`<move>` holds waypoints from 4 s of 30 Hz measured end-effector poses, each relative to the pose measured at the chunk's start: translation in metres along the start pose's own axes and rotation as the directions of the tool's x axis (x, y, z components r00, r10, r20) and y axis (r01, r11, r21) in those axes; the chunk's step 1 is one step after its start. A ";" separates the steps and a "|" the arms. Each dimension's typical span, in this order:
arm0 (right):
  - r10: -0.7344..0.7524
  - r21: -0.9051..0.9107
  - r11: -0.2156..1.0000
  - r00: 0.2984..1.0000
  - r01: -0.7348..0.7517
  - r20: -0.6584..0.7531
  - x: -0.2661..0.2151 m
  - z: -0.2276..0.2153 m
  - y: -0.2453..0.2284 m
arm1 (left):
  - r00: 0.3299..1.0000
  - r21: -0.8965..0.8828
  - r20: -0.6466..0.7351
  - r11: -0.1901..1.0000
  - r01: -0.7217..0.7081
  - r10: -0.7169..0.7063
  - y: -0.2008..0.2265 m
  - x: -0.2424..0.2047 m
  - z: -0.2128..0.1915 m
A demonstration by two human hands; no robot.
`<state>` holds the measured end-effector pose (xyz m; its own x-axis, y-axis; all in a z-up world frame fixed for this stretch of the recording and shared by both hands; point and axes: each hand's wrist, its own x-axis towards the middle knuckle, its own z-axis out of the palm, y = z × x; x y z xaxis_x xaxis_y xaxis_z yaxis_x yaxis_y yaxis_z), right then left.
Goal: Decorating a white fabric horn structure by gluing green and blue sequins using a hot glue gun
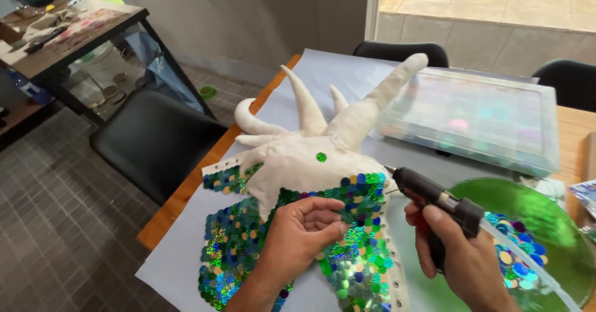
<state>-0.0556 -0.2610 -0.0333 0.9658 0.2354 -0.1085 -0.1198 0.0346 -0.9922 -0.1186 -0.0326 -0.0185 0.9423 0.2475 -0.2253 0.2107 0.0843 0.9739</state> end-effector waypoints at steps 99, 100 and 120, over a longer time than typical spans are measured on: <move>0.152 -0.539 0.825 0.985 -0.169 -0.076 0.023 0.055 0.032 | 0.624 0.813 0.019 0.351 -0.465 0.781 0.002 0.038 -0.013; 0.155 -0.542 0.823 0.985 -0.169 -0.072 0.023 0.056 0.032 | 0.626 0.814 0.013 0.355 -0.460 0.779 0.001 0.038 -0.013; 0.065 -0.394 0.915 0.995 -0.092 -0.081 0.022 0.052 0.026 | 0.617 0.826 0.032 0.327 -0.459 0.786 -0.003 0.043 -0.007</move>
<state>-0.0499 -0.2046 -0.0580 0.9714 0.1577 -0.1776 -0.1081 -0.3723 -0.9218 -0.0806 -0.0157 -0.0313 0.7555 0.1884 0.6275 -0.1488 -0.8833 0.4445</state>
